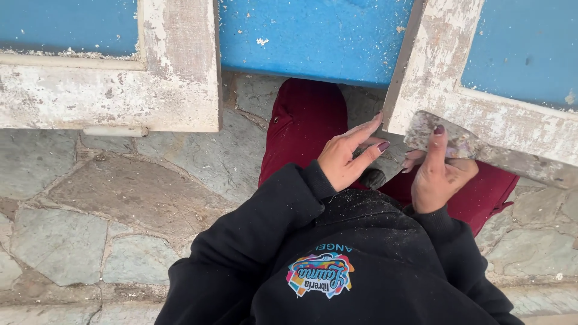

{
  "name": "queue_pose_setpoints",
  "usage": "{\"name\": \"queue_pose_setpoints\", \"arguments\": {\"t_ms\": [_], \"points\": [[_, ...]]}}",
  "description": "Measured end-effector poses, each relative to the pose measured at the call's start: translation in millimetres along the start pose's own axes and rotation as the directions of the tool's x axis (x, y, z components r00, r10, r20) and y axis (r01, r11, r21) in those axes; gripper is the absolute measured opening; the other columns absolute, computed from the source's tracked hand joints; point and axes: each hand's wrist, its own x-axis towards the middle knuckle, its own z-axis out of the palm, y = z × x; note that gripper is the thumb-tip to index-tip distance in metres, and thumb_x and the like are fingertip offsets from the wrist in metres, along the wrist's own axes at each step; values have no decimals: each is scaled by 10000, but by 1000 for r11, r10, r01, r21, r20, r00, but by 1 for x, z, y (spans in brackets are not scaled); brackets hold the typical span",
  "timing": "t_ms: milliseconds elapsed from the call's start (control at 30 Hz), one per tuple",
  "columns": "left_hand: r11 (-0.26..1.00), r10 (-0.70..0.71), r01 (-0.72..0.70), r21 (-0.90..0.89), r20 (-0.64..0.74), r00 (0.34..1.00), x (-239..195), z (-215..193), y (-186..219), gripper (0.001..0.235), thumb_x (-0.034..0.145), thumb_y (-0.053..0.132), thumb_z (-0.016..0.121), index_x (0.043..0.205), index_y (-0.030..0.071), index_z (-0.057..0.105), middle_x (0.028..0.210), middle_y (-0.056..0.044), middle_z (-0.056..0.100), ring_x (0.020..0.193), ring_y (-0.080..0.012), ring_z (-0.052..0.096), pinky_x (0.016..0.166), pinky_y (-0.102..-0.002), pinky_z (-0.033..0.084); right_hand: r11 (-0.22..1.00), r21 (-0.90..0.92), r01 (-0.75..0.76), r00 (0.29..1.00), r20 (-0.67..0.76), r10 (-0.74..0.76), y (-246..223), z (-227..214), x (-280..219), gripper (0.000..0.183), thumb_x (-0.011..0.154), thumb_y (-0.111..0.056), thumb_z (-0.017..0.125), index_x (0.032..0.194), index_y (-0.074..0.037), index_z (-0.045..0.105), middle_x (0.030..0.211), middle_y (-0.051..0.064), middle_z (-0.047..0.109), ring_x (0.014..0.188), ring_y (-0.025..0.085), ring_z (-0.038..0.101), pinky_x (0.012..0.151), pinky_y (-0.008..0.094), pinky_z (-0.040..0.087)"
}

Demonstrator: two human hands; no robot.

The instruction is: Scraping old paint from a wooden window frame using a putty knife.

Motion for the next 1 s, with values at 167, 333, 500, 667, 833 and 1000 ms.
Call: {"name": "queue_pose_setpoints", "arguments": {"t_ms": [167,333,500,667,833,1000], "points": [[998,-4,5,59,-4,1000,0,-6,9,519,973,241,603,1415,-15,510,1475,-212,557,1278,-341,646,989,-355,557,999,-41,29,996,86,-25,-11,13,-4,356,1095,-41,646,753,52,614,705,41,601,545,78,521,526,220,474],[997,-61,55,54,110,992,-7,-4,13,586,1000,253,535,1512,12,379,1576,-220,440,1203,-281,687,948,-386,578,1000,22,6,997,78,-7,14,-13,-2,389,1136,-108,608,778,-26,483,634,7,459,519,126,572,458,240,459],[999,-35,35,6,55,998,-4,-3,6,543,999,245,559,1482,30,435,1515,-221,521,1224,-315,686,923,-356,581,997,59,-43,999,33,41,1,5,-3,406,1116,-128,631,824,-37,365,667,18,461,497,106,504,467,232,422],[1000,-11,10,26,45,999,-5,-6,7,517,988,227,565,1439,-12,485,1505,-205,532,1304,-347,629,1026,-375,541,979,-192,62,994,100,-44,22,-15,-4,402,1147,-114,601,801,-38,412,627,1,435,488,104,515,454,230,421],[999,-8,9,-45,15,1000,-3,-2,6,522,1000,203,576,1465,2,454,1455,-228,582,1124,-252,735,883,-331,596,999,54,-7,994,-106,13,11,-15,6,508,1128,-177,667,839,-79,261,634,54,423,506,169,532,467,281,450],[992,-86,81,-92,-45,995,9,-2,11,506,931,200,662,1386,10,552,1216,-179,713,1053,-239,754,850,-301,601,996,69,-54,999,6,53,18,-31,12,455,1109,-155,662,709,-105,451,581,-22,417,479,120,524,471,230,429]]}}
